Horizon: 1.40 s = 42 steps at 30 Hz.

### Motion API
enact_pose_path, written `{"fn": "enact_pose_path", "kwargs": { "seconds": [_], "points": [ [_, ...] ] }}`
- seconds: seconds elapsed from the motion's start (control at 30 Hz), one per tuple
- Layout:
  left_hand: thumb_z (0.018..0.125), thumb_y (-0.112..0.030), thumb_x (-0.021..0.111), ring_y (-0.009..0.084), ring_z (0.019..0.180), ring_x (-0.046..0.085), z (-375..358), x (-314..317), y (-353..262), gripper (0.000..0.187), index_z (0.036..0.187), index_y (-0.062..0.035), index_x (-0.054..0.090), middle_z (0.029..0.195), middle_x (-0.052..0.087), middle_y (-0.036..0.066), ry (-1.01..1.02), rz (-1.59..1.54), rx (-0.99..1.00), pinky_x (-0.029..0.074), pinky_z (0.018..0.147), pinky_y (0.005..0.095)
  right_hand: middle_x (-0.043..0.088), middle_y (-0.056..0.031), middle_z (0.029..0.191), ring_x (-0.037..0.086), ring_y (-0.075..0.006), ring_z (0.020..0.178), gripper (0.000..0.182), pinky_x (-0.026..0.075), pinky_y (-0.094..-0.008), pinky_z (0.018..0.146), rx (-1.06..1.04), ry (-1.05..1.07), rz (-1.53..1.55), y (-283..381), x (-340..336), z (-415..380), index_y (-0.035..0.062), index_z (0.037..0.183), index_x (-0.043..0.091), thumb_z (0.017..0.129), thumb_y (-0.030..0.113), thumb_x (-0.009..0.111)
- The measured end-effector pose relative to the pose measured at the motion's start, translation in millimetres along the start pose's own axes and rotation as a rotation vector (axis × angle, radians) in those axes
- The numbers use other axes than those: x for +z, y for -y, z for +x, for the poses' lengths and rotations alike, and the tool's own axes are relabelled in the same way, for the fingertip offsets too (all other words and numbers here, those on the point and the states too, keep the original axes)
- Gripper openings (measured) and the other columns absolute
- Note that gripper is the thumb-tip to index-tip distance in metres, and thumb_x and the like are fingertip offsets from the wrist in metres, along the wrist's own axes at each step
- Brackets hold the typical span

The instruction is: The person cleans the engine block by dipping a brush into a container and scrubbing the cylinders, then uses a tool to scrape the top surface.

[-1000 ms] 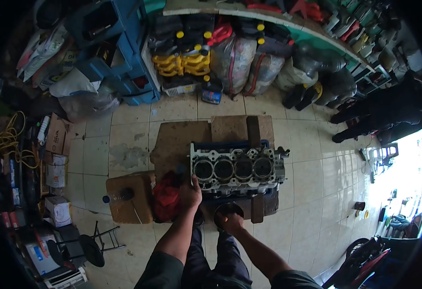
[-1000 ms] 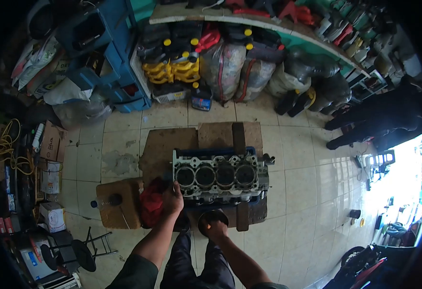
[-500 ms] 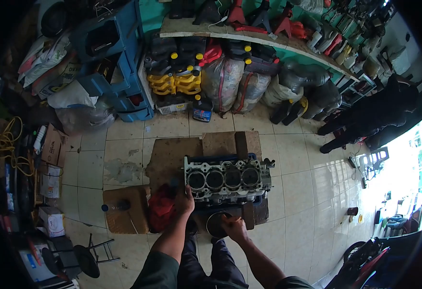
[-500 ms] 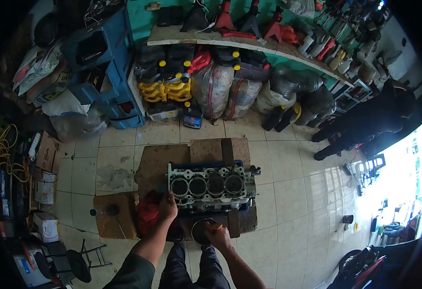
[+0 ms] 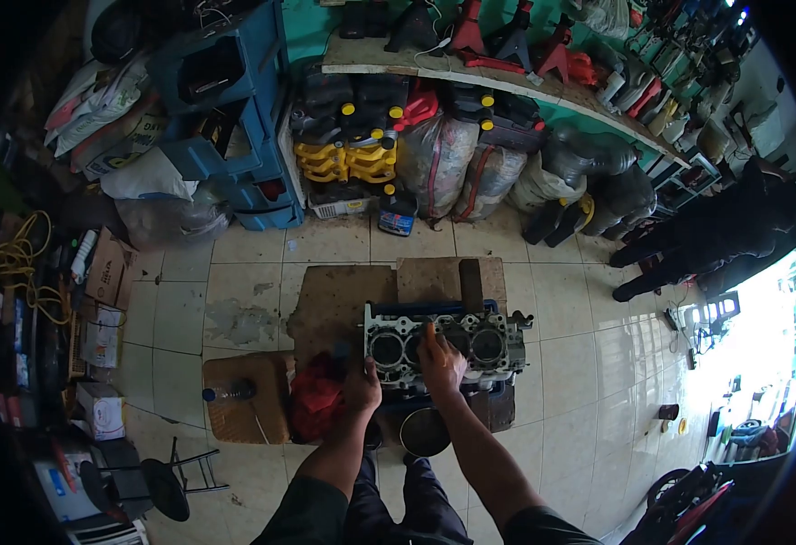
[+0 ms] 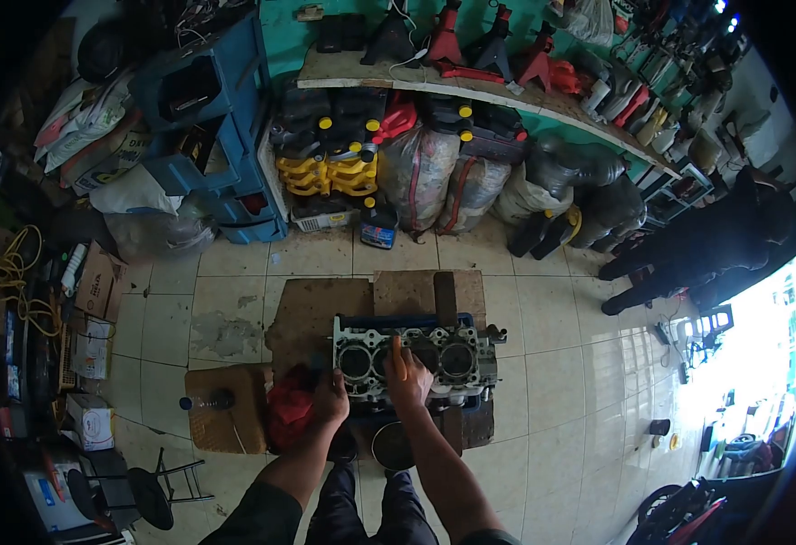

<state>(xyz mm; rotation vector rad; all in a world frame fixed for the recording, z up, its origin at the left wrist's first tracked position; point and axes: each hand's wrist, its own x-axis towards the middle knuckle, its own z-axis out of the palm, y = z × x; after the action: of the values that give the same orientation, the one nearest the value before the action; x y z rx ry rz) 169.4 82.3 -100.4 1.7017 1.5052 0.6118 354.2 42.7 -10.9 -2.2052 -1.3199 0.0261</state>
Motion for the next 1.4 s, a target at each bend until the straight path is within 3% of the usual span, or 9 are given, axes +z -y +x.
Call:
{"fn": "enact_pose_path", "kwargs": {
  "seconds": [0.2,0.27,0.4,0.43,0.57,0.67,0.8,1.2,1.4],
  "points": [
    [0.112,-0.048,0.037,0.0542,0.111,0.063,-3,1,-1,0.058,0.137,0.0006,0.057,0.123,0.067,0.032,0.027,-0.002,-0.035,0.052,0.094,0.0583,0.071,-0.0097,0.093,0.071,-0.0342,0.078,0.045,0.056,-0.0503,0.068,0.032,0.113,-0.014,-3,27,-10,0.0194,0.139,0.065,0.095,0.025,0.069],
    [0.112,-0.048,0.036,0.0548,0.108,0.063,-1,-1,-2,0.058,0.133,0.0015,0.058,0.120,0.067,0.033,-0.002,-0.013,-0.015,0.052,0.092,0.0593,0.070,-0.0131,0.087,0.069,-0.0371,0.082,0.025,0.056,-0.0502,0.076,-0.037,0.089,-0.138,8,-8,7,0.0089,0.100,0.067,0.089,0.030,0.074],
    [0.113,-0.048,0.035,0.0559,0.099,0.062,3,-6,-8,0.057,0.113,0.0030,0.061,0.107,0.066,0.034,0.005,-0.055,0.053,0.049,0.087,0.0616,0.069,-0.0106,0.087,0.068,-0.0345,0.081,0.032,0.054,-0.0469,0.073,-0.006,-0.129,-0.043,6,39,-12,0.0089,0.116,0.070,0.088,0.023,0.075],
    [0.113,-0.047,0.035,0.0560,0.100,0.062,4,-5,-7,0.057,0.113,0.0028,0.061,0.107,0.066,0.034,-0.013,-0.073,0.087,0.049,0.087,0.0615,0.069,-0.0091,0.090,0.067,-0.0330,0.078,0.049,0.055,-0.0478,0.072,-0.186,-0.073,-0.019,3,43,-11,0.0108,0.138,0.064,0.090,0.017,0.072],
    [0.113,-0.046,0.035,0.0559,0.102,0.062,2,-9,-5,0.055,0.112,0.0024,0.061,0.107,0.066,0.034,0.002,-0.051,0.128,0.048,0.089,0.0615,0.069,-0.0127,0.096,0.068,-0.0346,0.080,0.054,0.056,-0.0483,0.073,-0.075,0.053,-0.048,-6,-7,5,0.0106,0.143,0.060,0.090,0.016,0.071],
    [0.113,-0.046,0.034,0.0554,0.103,0.062,1,-6,-7,0.055,0.112,0.0021,0.061,0.109,0.066,0.034,-0.009,-0.023,0.052,0.049,0.089,0.0615,0.070,-0.0103,0.089,0.066,-0.0341,0.075,0.051,0.055,-0.0483,0.071,0.017,-0.138,-0.063,9,41,-13,0.0105,0.140,0.064,0.090,0.017,0.072],
    [0.113,-0.048,0.033,0.0557,0.102,0.062,-2,-4,-2,0.058,0.112,0.0020,0.062,0.106,0.067,0.034,0.021,0.008,0.039,0.049,0.088,0.0615,0.068,-0.0116,0.083,0.066,-0.0352,0.078,0.043,0.055,-0.0506,0.069,-0.152,-0.011,-0.050,2,2,6,0.0113,0.131,0.071,0.089,0.020,0.074],
    [0.113,-0.048,0.034,0.0563,0.099,0.064,-1,-6,-8,0.058,0.114,0.0037,0.061,0.102,0.069,0.033,-0.004,-0.027,0.082,0.050,0.085,0.0625,0.067,-0.0081,0.084,0.067,-0.0324,0.078,0.040,0.056,-0.0479,0.069,0.029,-0.085,-0.093,2,26,2,0.0156,0.127,0.071,0.088,0.026,0.074],
    [0.113,-0.047,0.035,0.0560,0.099,0.064,4,-3,2,0.057,0.117,0.0039,0.061,0.104,0.069,0.033,0.016,-0.037,0.104,0.051,0.086,0.0612,0.071,-0.0079,0.106,0.069,-0.0351,0.090,0.047,0.057,-0.0493,0.075,-0.166,0.121,-0.129,0,3,12,0.0136,0.133,0.067,0.090,0.031,0.072]
  ]
}}
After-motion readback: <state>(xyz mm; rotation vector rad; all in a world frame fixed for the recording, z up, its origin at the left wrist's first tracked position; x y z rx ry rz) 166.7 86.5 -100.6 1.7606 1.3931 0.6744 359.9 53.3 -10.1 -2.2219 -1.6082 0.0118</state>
